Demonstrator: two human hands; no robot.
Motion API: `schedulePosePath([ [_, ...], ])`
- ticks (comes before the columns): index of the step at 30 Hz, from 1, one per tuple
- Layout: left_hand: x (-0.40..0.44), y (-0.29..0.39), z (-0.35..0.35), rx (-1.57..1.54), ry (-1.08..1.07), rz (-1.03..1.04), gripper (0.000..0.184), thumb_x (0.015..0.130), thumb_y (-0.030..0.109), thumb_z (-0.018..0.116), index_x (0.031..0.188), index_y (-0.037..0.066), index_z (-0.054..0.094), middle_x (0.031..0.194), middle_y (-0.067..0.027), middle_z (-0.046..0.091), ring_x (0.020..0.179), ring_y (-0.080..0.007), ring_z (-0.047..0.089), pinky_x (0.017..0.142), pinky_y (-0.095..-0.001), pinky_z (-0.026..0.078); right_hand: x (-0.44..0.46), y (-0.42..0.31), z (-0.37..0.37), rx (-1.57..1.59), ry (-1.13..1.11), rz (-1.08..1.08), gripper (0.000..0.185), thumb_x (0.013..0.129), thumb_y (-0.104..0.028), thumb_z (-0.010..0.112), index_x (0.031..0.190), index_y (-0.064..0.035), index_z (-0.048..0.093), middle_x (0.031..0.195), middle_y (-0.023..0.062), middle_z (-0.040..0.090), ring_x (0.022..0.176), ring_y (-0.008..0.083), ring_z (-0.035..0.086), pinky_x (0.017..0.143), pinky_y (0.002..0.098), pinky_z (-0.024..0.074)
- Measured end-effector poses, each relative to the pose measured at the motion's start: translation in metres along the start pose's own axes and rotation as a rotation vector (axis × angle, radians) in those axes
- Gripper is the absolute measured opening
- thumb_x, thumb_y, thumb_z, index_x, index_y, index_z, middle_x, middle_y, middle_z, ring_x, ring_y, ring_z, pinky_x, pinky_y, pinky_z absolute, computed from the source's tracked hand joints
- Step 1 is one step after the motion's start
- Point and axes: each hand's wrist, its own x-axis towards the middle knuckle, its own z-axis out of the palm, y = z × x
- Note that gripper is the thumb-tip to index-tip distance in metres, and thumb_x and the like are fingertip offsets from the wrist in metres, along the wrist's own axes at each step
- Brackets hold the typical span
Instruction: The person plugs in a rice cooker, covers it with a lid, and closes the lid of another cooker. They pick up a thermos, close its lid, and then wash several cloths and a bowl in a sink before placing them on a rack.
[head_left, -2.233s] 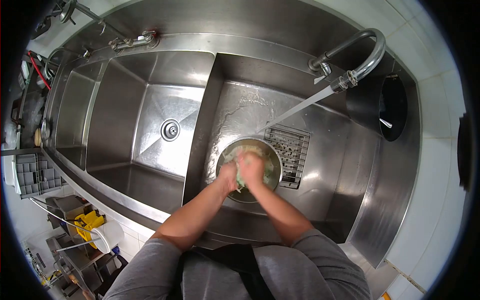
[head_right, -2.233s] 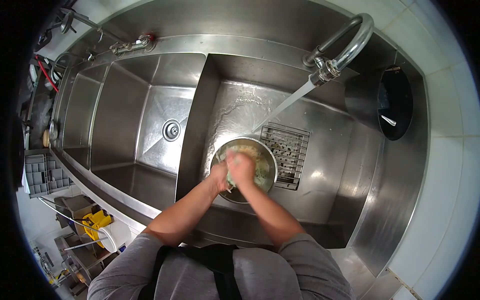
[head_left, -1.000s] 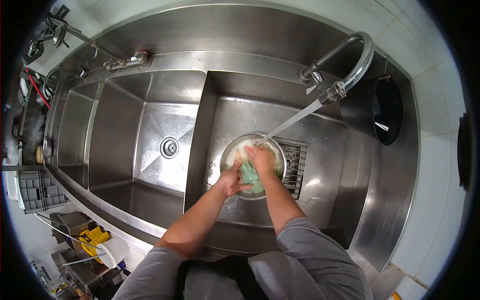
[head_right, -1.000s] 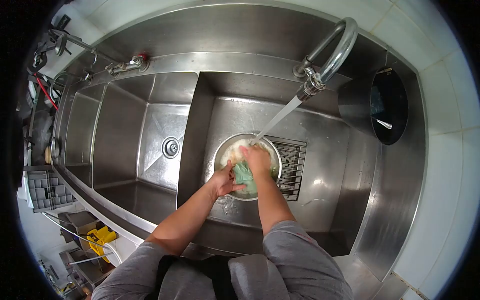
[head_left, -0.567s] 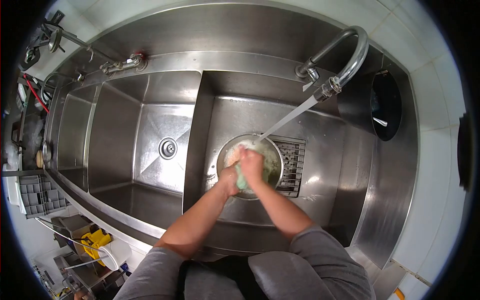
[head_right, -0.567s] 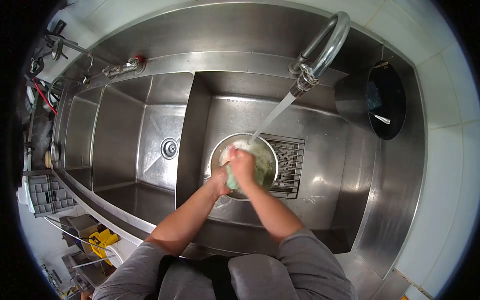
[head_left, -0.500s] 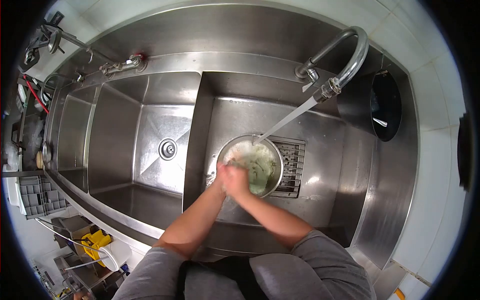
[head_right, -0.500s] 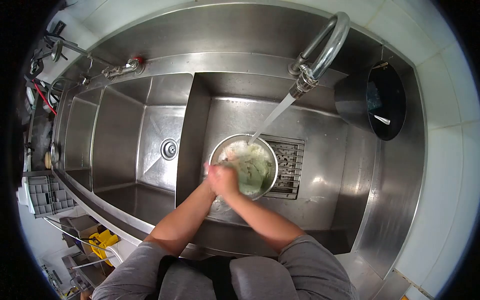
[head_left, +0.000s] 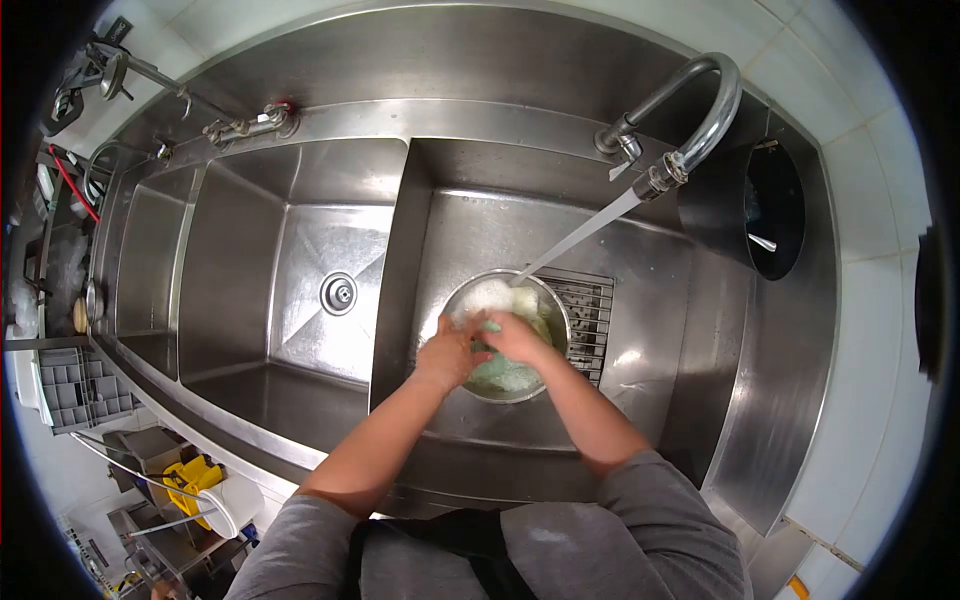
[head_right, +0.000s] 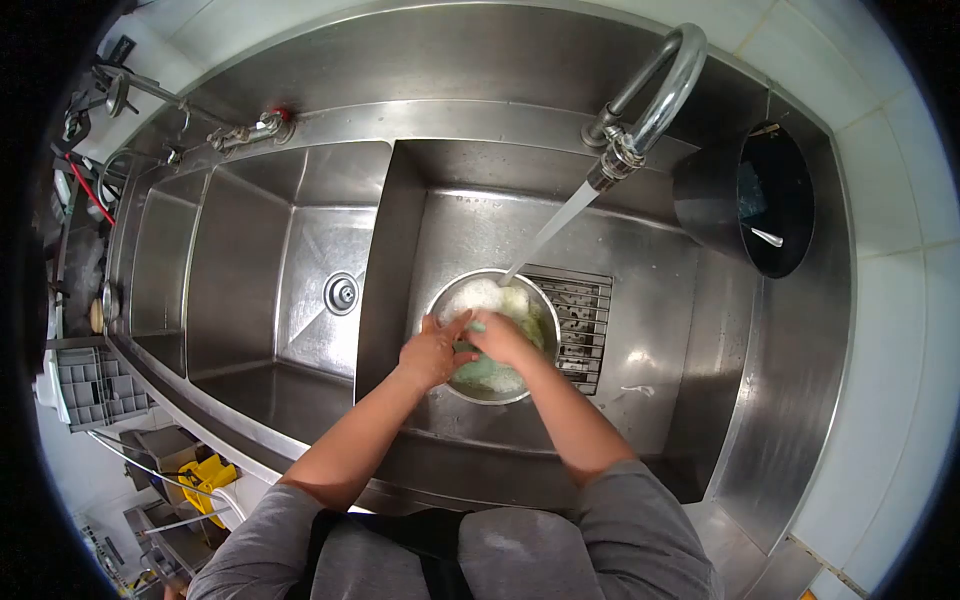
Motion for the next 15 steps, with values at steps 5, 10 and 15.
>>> schedulePosePath([
  [5,-0.004,-0.010,-0.033,-0.526,-0.007,0.157,0.023,0.085,0.024,0.068,0.096,0.004,0.067,0.077,-0.0103,0.061,0.075,-0.0167,0.061,0.072,-0.0314,0.049,-0.056,-0.035,-0.076,0.451,-0.180,-0.358,0.030,0.082,-0.015,0.068,0.105,0.0028,0.062,0.091,0.0155,0.066,0.086,0.0196,0.062,0.078,0.0313,0.0480],
  [10,-0.008,-0.028,-0.036,-1.048,-0.138,0.081,0.030,0.094,0.031,0.058,0.085,0.003,0.067,0.076,-0.0027,0.062,0.072,-0.0144,0.057,0.068,-0.0288,0.047,-0.048,0.003,-0.099,0.564,-0.078,0.059,0.023,0.082,-0.015,0.070,0.100,-0.0014,0.066,0.091,0.0056,0.066,0.087,0.0144,0.061,0.076,0.0299,0.0482],
  [15,0.053,-0.036,0.045,-1.990,-0.044,-0.164,0.044,0.092,0.046,0.053,0.104,0.004,0.060,0.090,-0.0058,0.065,0.071,-0.0175,0.064,0.066,-0.0281,0.052,-0.047,-0.081,0.008,0.581,0.665,-0.596,0.014,0.077,-0.013,0.074,0.074,-0.0028,0.066,0.079,0.0063,0.065,0.076,0.0137,0.060,0.079,0.0310,0.0484],
])
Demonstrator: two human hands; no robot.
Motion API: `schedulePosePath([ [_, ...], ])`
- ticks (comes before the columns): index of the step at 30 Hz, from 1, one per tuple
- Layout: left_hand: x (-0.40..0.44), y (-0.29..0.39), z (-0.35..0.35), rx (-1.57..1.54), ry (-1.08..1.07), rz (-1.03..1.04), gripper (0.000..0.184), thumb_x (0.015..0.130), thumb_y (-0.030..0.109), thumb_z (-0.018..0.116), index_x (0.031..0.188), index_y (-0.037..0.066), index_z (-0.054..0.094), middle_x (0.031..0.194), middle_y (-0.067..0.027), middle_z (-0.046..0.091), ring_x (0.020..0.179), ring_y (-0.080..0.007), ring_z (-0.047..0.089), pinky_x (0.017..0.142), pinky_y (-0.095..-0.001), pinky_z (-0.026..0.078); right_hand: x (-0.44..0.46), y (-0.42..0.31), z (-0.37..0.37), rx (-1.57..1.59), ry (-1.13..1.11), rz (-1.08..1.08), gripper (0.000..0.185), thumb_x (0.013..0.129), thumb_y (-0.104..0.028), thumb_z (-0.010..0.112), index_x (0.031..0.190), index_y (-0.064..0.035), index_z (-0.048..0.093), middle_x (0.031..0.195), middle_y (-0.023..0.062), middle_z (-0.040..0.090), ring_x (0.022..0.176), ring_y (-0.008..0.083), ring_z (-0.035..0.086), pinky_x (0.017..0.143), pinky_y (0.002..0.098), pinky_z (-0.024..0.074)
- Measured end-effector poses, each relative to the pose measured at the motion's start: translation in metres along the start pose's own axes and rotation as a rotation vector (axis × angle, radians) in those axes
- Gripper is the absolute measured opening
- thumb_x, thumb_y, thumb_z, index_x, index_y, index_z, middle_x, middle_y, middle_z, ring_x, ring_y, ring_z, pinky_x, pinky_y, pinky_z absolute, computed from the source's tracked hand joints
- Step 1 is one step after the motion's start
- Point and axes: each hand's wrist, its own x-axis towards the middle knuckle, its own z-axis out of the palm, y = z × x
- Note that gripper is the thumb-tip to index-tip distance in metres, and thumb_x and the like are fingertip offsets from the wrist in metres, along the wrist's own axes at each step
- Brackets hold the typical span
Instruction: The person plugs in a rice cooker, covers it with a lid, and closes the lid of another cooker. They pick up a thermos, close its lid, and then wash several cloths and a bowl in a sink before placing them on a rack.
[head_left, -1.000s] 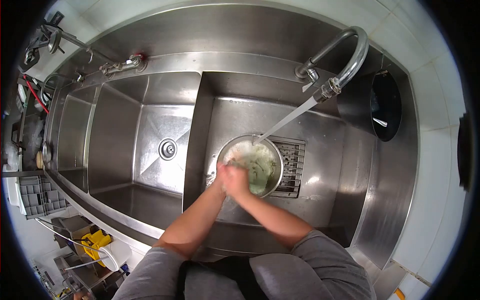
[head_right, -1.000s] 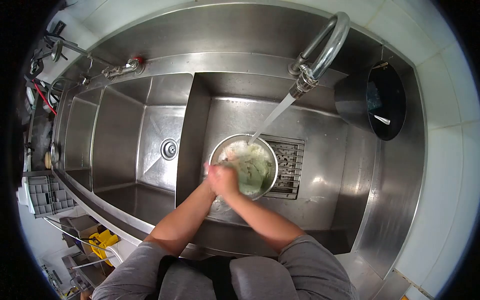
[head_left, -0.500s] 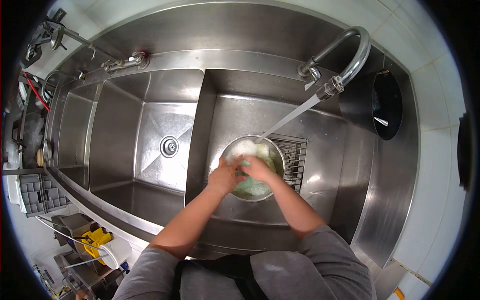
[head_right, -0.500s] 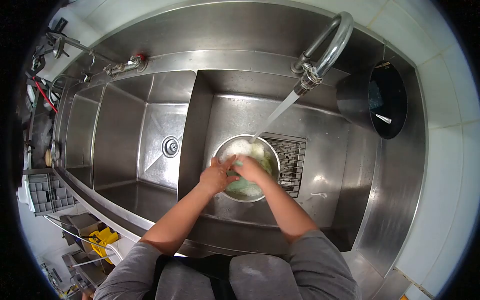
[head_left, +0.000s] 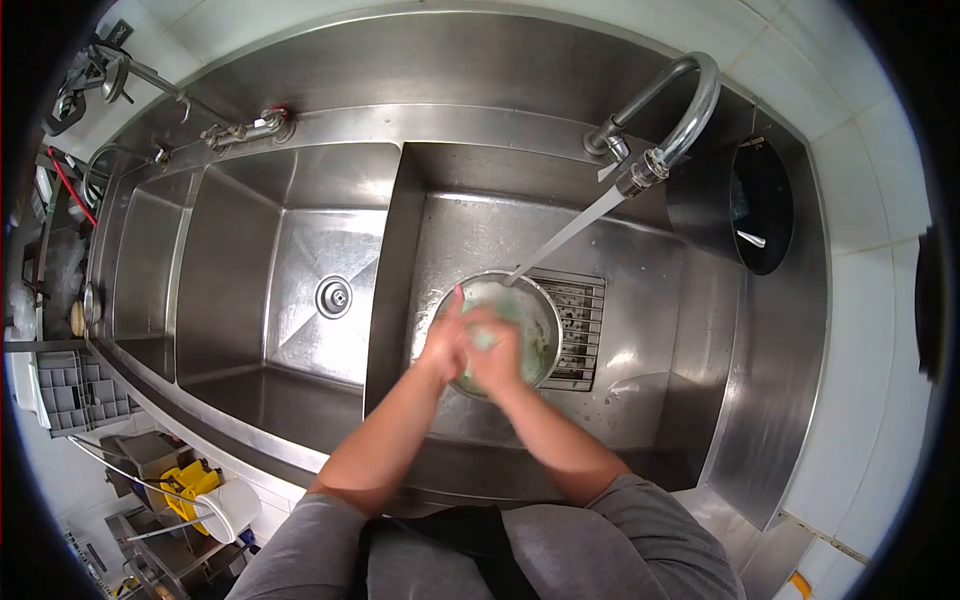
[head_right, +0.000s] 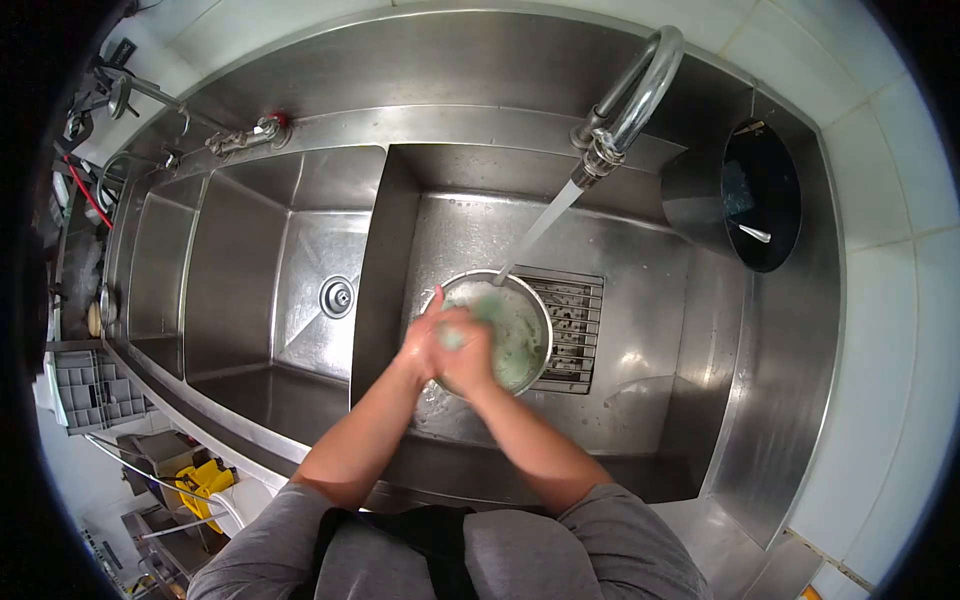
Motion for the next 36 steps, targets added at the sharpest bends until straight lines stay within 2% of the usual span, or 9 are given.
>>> schedulePosePath([
  [2,0.014,-0.023,-0.001,-0.385,-0.590,0.107,0.038,0.092,0.041,0.057,0.102,0.005,0.060,0.084,-0.0058,0.064,0.072,-0.0185,0.064,0.065,-0.0274,0.052,0.024,-0.007,0.000,-0.079,0.018,0.179,0.018,0.077,-0.014,0.074,0.069,-0.0029,0.062,0.072,0.0082,0.062,0.073,0.0146,0.059,0.077,0.0338,0.0475],
  [5,-0.044,0.002,0.083,0.263,0.349,-0.109,0.040,0.095,0.040,0.047,0.111,0.005,0.058,0.086,-0.0058,0.063,0.072,-0.0152,0.062,0.061,-0.0268,0.049,0.039,-0.009,0.003,-0.239,0.032,0.534,0.029,0.076,-0.016,0.074,0.059,-0.0031,0.055,0.059,0.0121,0.056,0.067,0.0164,0.059,0.074,0.0394,0.0455],
  [10,-0.026,-0.016,0.024,-0.308,-0.672,0.355,0.056,0.095,0.046,0.041,0.132,0.004,0.044,0.119,-0.0109,0.057,0.107,-0.0247,0.057,0.082,-0.0391,0.048,0.003,0.032,0.021,-0.216,-0.003,0.033,0.028,0.081,-0.019,0.067,0.062,-0.0029,0.056,0.059,0.0183,0.056,0.056,0.0333,0.057,0.063,0.0442,0.0460],
  [12,-0.044,0.005,0.074,0.259,0.290,-0.082,0.066,0.093,0.055,0.042,0.134,0.003,0.043,0.126,-0.0130,0.055,0.111,-0.0261,0.055,0.089,-0.0398,0.045,0.019,0.032,0.004,-0.296,-0.084,0.143,0.022,0.082,-0.018,0.066,0.067,-0.0042,0.059,0.064,0.0173,0.059,0.059,0.0366,0.058,0.063,0.0436,0.0461],
  [16,-0.067,0.032,0.100,0.087,-0.096,-0.191,0.078,0.088,0.064,0.044,0.135,0.002,0.042,0.136,-0.0141,0.047,0.121,-0.0263,0.049,0.100,-0.0448,0.039,0.099,0.090,-0.071,-0.519,0.266,0.143,0.029,0.091,-0.026,0.056,0.082,0.0017,0.057,0.075,0.0173,0.059,0.066,0.0336,0.056,0.064,0.0434,0.0450],
  [22,-0.060,0.012,0.065,0.369,-0.034,-0.164,0.072,0.084,0.026,0.070,0.138,-0.003,0.032,0.128,-0.0194,0.051,0.115,-0.0264,0.053,0.097,-0.0422,0.044,0.199,0.074,-0.131,-0.018,0.564,0.325,0.046,0.093,-0.051,0.050,0.088,-0.0056,0.058,0.062,0.0009,0.052,0.054,0.0100,0.048,0.054,0.0229,0.0406],
  [29,-0.058,0.010,0.056,0.541,-0.020,-0.160,0.085,0.089,0.030,0.064,0.147,-0.002,0.010,0.145,-0.0200,0.032,0.134,-0.0261,0.032,0.106,-0.0368,0.030,0.184,0.034,-0.125,0.329,0.100,0.566,0.059,0.090,-0.060,0.047,0.106,-0.0035,0.057,0.091,0.0092,0.063,0.078,0.0186,0.060,0.066,0.0284,0.0488],
  [31,-0.058,0.016,0.059,0.507,-0.030,-0.069,0.043,0.093,0.025,0.059,0.126,-0.001,0.048,0.118,-0.0103,0.060,0.109,-0.0166,0.057,0.094,-0.0295,0.043,0.124,0.028,-0.103,0.045,-0.349,0.508,0.066,0.092,-0.061,0.037,0.118,-0.0023,0.054,0.124,0.0130,0.054,0.113,0.0226,0.052,0.089,0.0375,0.0470],
  [36,-0.073,0.059,0.052,0.361,-0.240,-0.007,0.032,0.095,0.030,0.055,0.112,0.003,0.058,0.104,-0.0064,0.066,0.090,-0.0140,0.064,0.079,-0.0295,0.053,0.057,0.003,-0.101,0.057,-0.860,0.713,0.029,0.098,-0.026,0.049,0.103,-0.0009,0.062,0.101,0.0117,0.065,0.099,0.0180,0.059,0.088,0.0326,0.0460],
])
